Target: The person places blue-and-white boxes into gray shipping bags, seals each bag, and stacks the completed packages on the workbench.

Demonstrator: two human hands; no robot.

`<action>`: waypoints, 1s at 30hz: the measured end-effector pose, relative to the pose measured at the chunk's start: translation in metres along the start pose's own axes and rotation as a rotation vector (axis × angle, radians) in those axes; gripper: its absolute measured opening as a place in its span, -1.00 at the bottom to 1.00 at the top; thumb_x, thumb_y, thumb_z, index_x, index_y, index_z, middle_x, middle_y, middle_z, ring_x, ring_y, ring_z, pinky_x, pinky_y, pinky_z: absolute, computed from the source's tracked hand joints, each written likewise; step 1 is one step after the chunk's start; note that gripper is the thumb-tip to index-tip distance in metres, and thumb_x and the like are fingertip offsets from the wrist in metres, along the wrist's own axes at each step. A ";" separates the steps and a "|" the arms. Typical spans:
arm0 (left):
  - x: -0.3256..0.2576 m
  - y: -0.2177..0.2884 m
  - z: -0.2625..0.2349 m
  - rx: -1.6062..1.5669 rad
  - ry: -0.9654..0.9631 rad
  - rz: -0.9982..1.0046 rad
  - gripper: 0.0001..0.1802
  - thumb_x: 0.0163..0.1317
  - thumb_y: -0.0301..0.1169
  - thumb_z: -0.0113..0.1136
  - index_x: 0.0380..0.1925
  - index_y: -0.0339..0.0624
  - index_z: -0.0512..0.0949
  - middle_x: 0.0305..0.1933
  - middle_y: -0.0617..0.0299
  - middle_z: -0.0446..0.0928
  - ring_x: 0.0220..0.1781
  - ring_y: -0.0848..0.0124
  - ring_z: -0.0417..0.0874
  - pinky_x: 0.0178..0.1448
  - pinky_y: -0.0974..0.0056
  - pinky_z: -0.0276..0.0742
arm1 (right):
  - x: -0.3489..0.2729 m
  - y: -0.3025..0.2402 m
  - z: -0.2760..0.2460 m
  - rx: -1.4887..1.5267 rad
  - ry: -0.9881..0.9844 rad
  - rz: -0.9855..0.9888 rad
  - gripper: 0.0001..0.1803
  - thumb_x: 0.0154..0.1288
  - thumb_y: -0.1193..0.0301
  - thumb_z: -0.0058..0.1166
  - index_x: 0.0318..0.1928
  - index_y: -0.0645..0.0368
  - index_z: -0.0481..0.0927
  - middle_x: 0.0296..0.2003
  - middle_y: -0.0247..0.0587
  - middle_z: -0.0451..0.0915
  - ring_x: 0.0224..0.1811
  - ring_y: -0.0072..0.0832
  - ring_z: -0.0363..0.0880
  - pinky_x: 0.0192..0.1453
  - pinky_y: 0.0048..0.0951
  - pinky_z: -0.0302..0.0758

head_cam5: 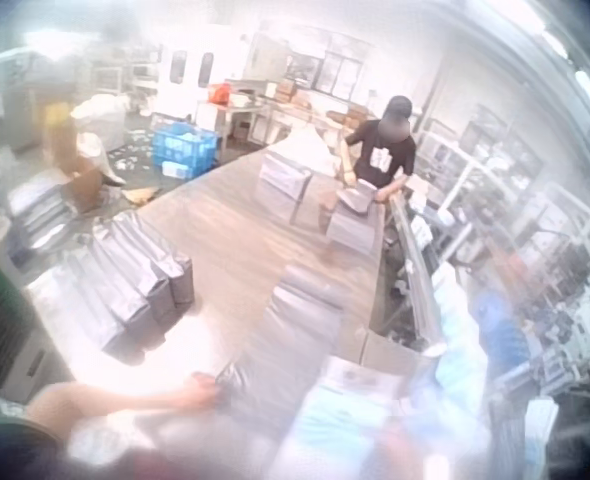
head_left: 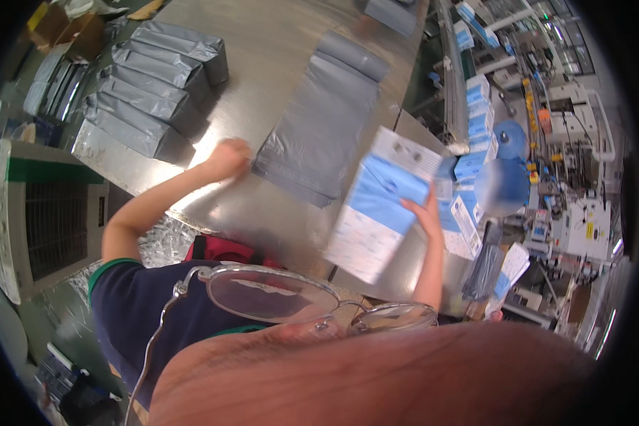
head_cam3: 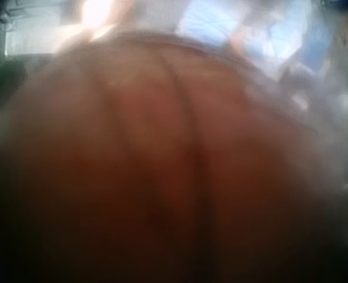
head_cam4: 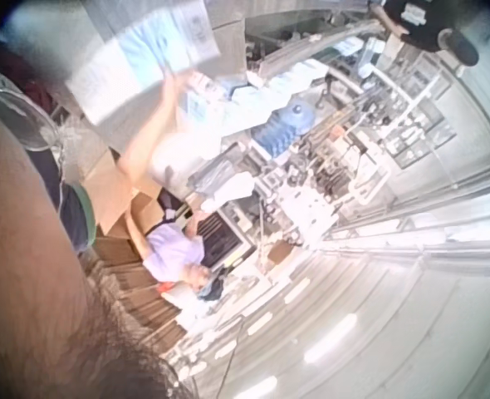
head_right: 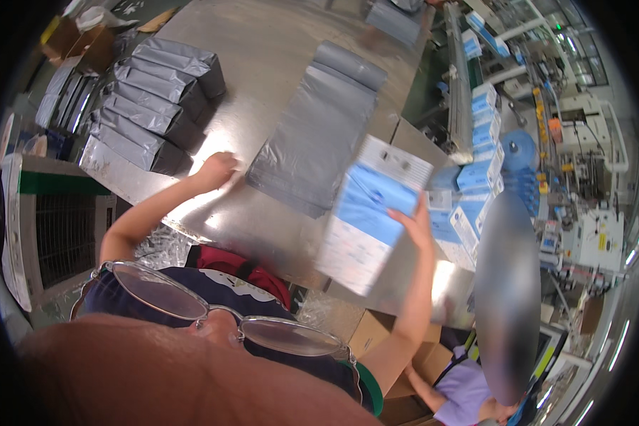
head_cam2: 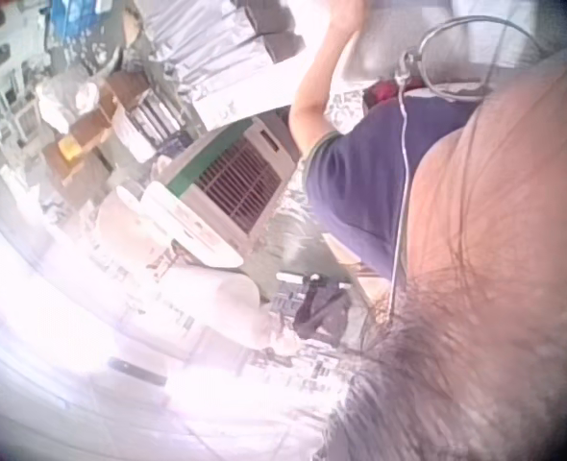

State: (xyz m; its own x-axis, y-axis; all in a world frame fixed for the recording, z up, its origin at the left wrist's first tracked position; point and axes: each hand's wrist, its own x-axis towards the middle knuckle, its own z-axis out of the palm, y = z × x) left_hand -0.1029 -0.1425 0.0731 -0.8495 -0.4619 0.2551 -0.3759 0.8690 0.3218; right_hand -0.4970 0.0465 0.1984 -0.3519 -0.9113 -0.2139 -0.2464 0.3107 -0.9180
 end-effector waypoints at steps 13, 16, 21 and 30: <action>0.145 0.006 0.122 0.021 -0.265 -0.173 -0.84 -0.06 -0.37 -0.05 -0.45 -0.15 0.42 -0.40 0.11 0.47 -0.34 0.24 0.52 -0.34 0.22 0.43 | 0.102 0.176 0.129 0.311 -0.126 0.503 -0.29 -0.19 0.27 0.17 0.03 0.17 0.20 -0.29 -0.10 0.47 -0.27 -0.36 0.46 -0.19 -0.44 0.36; 0.145 0.013 0.093 -0.131 -0.199 -0.245 -0.81 -0.09 -0.27 -0.01 -0.61 -0.14 0.49 -0.46 0.10 0.47 -0.34 0.18 0.50 -0.33 0.18 0.41 | 0.097 0.064 0.183 -0.754 -0.002 0.204 -0.33 -0.17 0.31 0.11 0.04 0.12 0.19 -0.28 -0.06 0.46 -0.28 -0.26 0.45 -0.22 -0.34 0.36; 0.095 0.033 0.094 -0.110 0.279 -0.089 -0.87 -0.16 -0.51 -0.03 -0.50 -0.20 0.36 -0.48 0.08 0.39 -0.40 0.14 0.43 -0.29 0.16 0.36 | 0.066 0.078 0.171 -0.513 0.532 -0.198 -0.48 -0.12 0.46 -0.02 -0.03 0.13 0.25 -0.21 -0.14 0.43 -0.17 -0.26 0.39 -0.19 -0.31 0.34; -0.007 0.019 0.146 0.167 -0.161 -0.531 -0.84 -0.06 -0.42 -0.14 -0.58 -0.13 0.47 -0.42 0.08 0.48 -0.42 0.26 0.52 -0.37 0.25 0.42 | 0.044 0.166 0.195 -0.347 0.169 0.342 -0.78 0.00 0.48 -0.27 -0.51 0.27 0.49 -0.44 0.10 0.48 -0.38 -0.09 0.45 -0.36 -0.18 0.35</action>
State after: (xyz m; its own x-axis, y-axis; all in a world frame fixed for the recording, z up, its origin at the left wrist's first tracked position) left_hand -0.1580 -0.0968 -0.0553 -0.5691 -0.8208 -0.0482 -0.8082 0.5477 0.2162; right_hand -0.3777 0.0053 -0.0286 -0.5985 -0.6943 -0.3996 -0.3666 0.6809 -0.6340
